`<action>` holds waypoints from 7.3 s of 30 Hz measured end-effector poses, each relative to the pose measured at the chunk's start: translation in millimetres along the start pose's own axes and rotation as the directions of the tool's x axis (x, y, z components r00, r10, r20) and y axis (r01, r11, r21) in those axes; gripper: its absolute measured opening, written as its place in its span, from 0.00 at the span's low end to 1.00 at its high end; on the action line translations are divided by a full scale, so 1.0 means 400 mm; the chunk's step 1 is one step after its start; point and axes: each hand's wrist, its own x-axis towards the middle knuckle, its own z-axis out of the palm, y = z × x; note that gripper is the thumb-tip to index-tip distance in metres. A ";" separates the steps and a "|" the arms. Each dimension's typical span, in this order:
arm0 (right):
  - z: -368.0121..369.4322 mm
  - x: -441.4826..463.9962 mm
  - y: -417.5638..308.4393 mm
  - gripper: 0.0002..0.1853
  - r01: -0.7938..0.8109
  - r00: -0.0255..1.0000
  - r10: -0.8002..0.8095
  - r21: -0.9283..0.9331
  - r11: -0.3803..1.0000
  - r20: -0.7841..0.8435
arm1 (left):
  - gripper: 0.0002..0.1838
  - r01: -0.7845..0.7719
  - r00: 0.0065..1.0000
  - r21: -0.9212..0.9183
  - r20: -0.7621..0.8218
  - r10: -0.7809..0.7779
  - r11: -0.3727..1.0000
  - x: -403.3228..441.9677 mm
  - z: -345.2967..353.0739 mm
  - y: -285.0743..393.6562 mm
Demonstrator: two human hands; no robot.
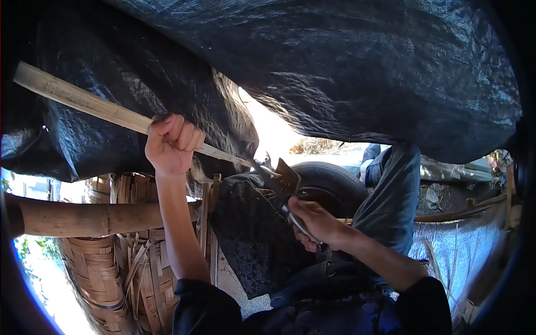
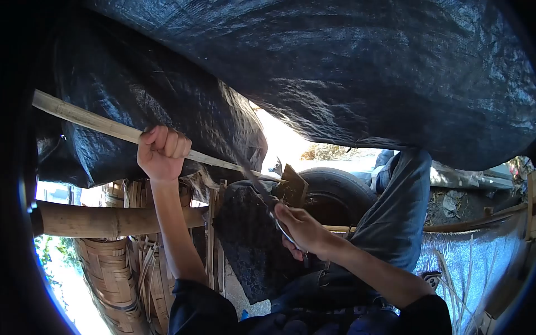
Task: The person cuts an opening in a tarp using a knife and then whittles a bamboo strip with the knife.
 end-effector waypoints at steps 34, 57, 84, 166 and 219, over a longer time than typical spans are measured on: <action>-0.095 0.017 0.004 0.28 -0.117 0.992 0.115 -0.043 0.992 -0.052 | 0.22 -0.020 0.991 -0.047 0.131 0.026 0.999 0.005 -0.037 0.004; -0.089 0.075 0.160 0.26 -0.315 0.937 0.312 0.008 0.949 -0.157 | 0.22 -0.031 0.999 -0.017 0.009 0.032 0.999 0.011 -0.037 0.014; -0.010 -0.091 0.024 0.27 -0.081 0.980 0.032 -0.246 0.966 -0.195 | 0.21 -0.377 0.646 0.276 -0.606 0.464 0.884 0.008 0.016 0.160; 0.079 -0.038 -0.024 0.26 -0.164 0.981 0.117 0.336 0.928 0.157 | 0.30 -0.215 0.908 0.065 -0.353 0.224 0.974 -0.011 0.017 0.052; -0.008 -0.053 -0.013 0.25 -0.085 0.993 0.047 0.397 0.914 0.104 | 0.32 -0.164 0.934 0.022 -0.317 0.162 0.986 -0.012 0.021 0.054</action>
